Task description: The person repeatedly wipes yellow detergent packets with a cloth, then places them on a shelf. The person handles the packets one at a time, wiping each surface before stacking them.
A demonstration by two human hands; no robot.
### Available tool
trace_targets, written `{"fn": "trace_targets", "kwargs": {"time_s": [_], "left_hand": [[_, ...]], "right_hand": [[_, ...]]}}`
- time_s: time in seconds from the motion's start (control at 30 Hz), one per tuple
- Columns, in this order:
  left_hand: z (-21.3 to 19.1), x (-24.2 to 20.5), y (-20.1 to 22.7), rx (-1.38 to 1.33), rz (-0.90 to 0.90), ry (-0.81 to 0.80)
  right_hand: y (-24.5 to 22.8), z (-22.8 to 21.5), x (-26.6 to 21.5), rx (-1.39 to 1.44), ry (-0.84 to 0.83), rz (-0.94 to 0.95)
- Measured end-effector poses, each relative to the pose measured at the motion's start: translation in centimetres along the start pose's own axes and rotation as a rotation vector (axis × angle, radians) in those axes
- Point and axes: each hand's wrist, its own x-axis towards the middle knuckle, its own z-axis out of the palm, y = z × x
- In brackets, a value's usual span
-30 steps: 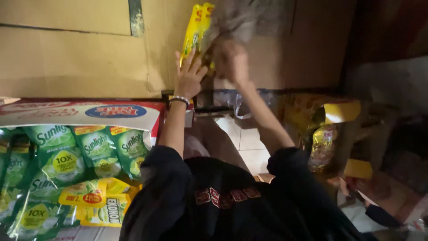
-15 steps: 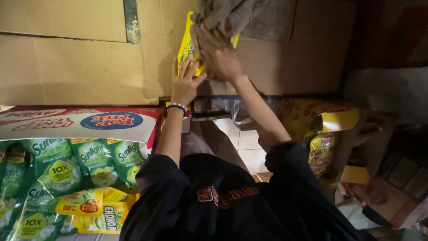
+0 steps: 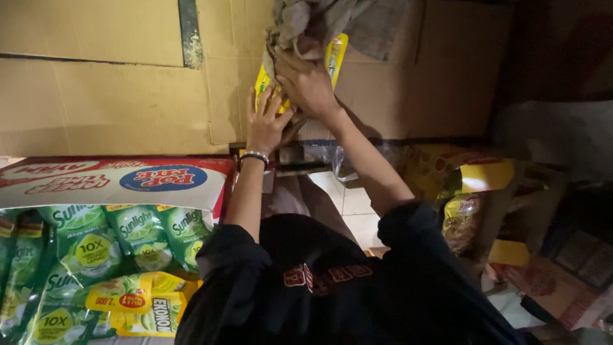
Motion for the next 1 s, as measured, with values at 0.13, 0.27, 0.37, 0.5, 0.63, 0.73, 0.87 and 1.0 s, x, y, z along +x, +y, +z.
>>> {"fn": "trace_targets", "kwargs": {"time_s": [0.13, 0.27, 0.37, 0.5, 0.63, 0.73, 0.87, 1.0], "left_hand": [[-0.6, 0.5, 0.4, 0.027, 0.027, -0.008], [-1.6, 1.0, 1.1, -0.038, 0.0, -0.005], [-1.8, 1.1, 1.4, -0.017, 0.0, -0.01], [-1.7, 1.0, 1.3, -0.011, 0.01, 0.004], [-1.7, 1.1, 1.4, -0.028, 0.027, 0.017], [-1.9, 1.1, 1.4, -0.008, 0.014, -0.017], [-2.0, 1.1, 1.4, -0.001, 0.019, -0.021], [-1.9, 1.1, 1.2, -0.013, 0.019, -0.025]], "right_hand": [[0.7, -0.6, 2.8, -0.288, -0.022, -0.062], [1.8, 0.4, 4.3, -0.075, 0.128, 0.224], [2.7, 0.6, 2.4, 0.047, 0.165, 0.481], [3.0, -0.5, -1.9, -0.146, 0.352, 0.429], [1.3, -0.9, -6.9, 0.074, 0.34, 0.388], [0.8, 0.0, -10.3, 0.072, 0.287, 0.404], [3.3, 0.1, -14.0, 0.192, 0.09, 0.775], [7.6, -2.4, -13.1, 0.513, 0.334, 0.947]]}}
